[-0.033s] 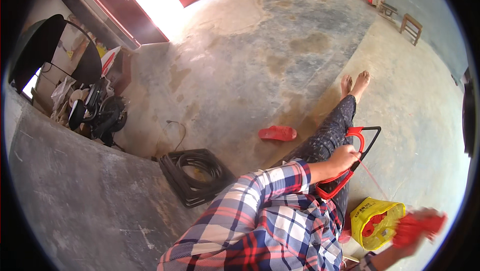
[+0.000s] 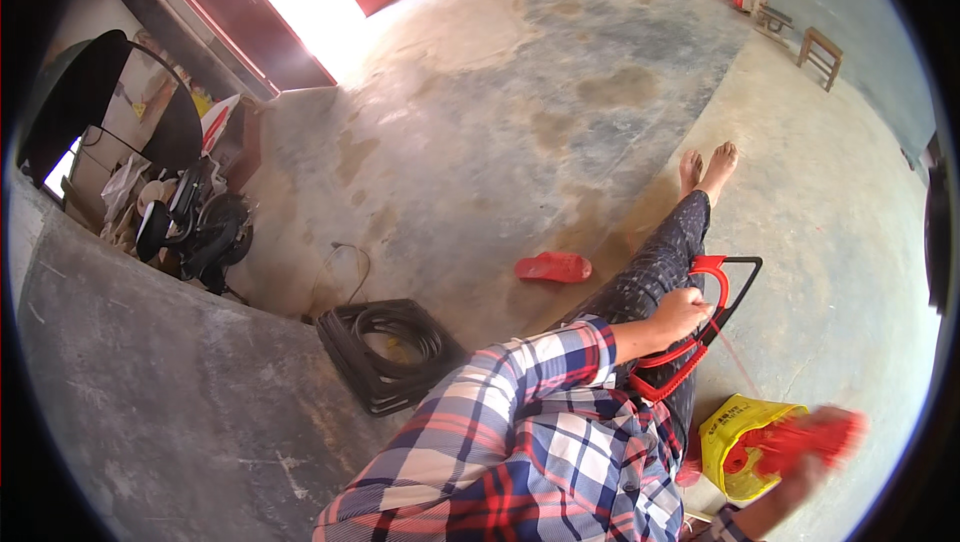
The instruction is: Winding a red rope around a red plastic circular frame while sitting on the floor.
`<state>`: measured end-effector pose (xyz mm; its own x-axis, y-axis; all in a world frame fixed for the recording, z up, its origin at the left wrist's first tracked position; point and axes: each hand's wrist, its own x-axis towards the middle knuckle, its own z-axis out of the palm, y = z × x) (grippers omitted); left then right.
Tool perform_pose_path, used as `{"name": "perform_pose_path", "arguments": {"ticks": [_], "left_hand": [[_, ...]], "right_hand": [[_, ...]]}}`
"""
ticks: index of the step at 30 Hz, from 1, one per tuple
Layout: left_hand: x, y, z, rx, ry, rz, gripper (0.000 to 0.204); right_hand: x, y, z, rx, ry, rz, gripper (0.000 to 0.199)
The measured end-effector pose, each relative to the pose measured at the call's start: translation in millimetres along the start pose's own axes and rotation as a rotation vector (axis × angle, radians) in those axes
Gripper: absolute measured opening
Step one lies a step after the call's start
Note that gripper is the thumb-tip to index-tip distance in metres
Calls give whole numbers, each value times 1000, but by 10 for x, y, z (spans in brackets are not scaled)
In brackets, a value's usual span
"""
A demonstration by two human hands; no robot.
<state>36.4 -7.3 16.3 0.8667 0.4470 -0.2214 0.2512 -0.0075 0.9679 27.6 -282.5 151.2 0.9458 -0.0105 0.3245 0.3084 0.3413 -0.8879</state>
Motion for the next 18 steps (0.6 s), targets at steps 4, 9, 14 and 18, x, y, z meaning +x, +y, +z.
{"name": "perform_pose_path", "arguments": {"ticks": [4, 9, 14, 18], "left_hand": [[-61, -433, -275, 478, -109, 173, 23], [-241, -33, -310, 481, -636, -278, 45], [-392, 84, -297, 408, -552, -306, 59], [-493, -75, -267, 306, -438, -307, 49]], "right_hand": [[-162, 441, 450, -1029, -1071, 131, 33], [-254, 1025, 594, -1168, -979, 170, 42], [-120, 1136, 806, -919, -790, 550, 46], [-158, 1157, 598, -735, -962, 565, 47]]}}
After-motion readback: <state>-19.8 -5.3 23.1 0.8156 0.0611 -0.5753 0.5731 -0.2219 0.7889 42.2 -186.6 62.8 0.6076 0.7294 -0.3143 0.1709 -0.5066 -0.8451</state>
